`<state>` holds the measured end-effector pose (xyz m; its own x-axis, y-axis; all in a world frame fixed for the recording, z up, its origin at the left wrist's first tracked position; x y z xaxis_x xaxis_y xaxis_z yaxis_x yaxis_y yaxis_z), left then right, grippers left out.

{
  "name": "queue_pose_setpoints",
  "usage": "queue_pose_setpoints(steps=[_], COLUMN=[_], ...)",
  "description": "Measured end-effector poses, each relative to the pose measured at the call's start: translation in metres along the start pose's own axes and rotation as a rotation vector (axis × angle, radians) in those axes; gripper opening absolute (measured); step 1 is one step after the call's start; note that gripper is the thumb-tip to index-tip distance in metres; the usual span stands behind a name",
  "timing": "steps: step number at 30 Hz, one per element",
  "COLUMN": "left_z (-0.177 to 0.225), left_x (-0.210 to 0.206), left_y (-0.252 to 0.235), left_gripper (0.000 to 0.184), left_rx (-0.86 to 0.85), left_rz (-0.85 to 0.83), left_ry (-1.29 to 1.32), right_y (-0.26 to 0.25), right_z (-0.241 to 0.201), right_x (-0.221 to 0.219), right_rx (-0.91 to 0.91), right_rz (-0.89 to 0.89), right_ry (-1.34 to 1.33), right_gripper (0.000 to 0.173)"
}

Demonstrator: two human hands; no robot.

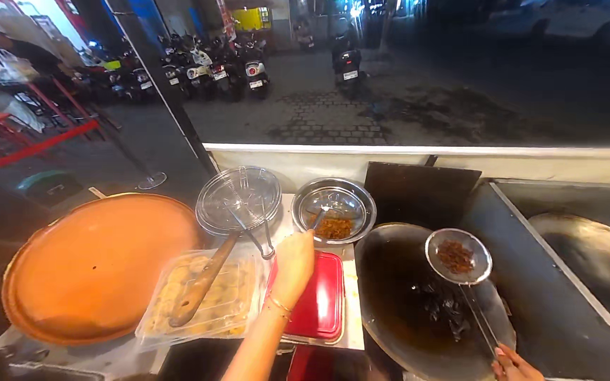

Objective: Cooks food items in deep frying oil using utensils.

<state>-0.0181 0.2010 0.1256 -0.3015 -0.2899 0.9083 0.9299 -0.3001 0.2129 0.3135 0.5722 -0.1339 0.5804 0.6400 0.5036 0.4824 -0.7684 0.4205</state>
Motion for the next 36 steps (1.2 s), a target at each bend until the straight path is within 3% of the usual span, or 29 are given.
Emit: queue_pose_setpoints(steps=[4,11,14,17,20,24,28,36], left_z=[-0.015,-0.038,-0.045,-0.055,-0.054,-0.057,-0.067,-0.084], left_x=[0.0,-0.021,-0.026,-0.042,-0.05,-0.052,-0.046,-0.045], left_y=[0.004,0.009,0.011,0.01,0.016,0.023,0.028,0.034], left_gripper=[0.039,0.037,0.037,0.035,0.034,0.034,0.035,0.034], left_rx=[-0.032,-0.091,-0.093,-0.123,-0.138,-0.145,-0.151,-0.141], left_rz=[0.081,0.238,0.255,0.334,0.395,0.436,0.464,0.49], left_ry=[0.097,0.38,0.532,0.781,0.997,1.157,1.184,1.232], right_y=[-0.01,-0.01,0.006,0.017,0.011,0.001,-0.012,-0.011], right_z=[0.004,-0.005,-0.047,-0.116,-0.185,-0.253,-0.285,-0.291], right_x=[-0.009,-0.032,-0.027,-0.032,-0.062,-0.12,-0.158,-0.163], right_rx=[-0.022,-0.29,-0.124,0.118,0.365,0.67,0.639,0.754], right_rz=[0.003,-0.05,-0.064,-0.067,-0.009,0.17,0.071,0.23], right_ry=[-0.044,-0.11,-0.047,0.048,0.18,0.577,1.035,1.065], right_gripper=[0.039,0.022,0.032,0.039,0.04,0.042,0.053,0.055])
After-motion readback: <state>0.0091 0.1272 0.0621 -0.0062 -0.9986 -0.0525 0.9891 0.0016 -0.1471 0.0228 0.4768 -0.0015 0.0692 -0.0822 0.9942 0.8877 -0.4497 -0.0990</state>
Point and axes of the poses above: each hand's wrist, its own y-axis away from the middle knuckle, its own x-axis out of the back of the hand, z = x × y, the point moved 4 cm from there along -y, towards the middle knuckle, and after that the axes turned 13 degrees about y, right-handed, at the moved point
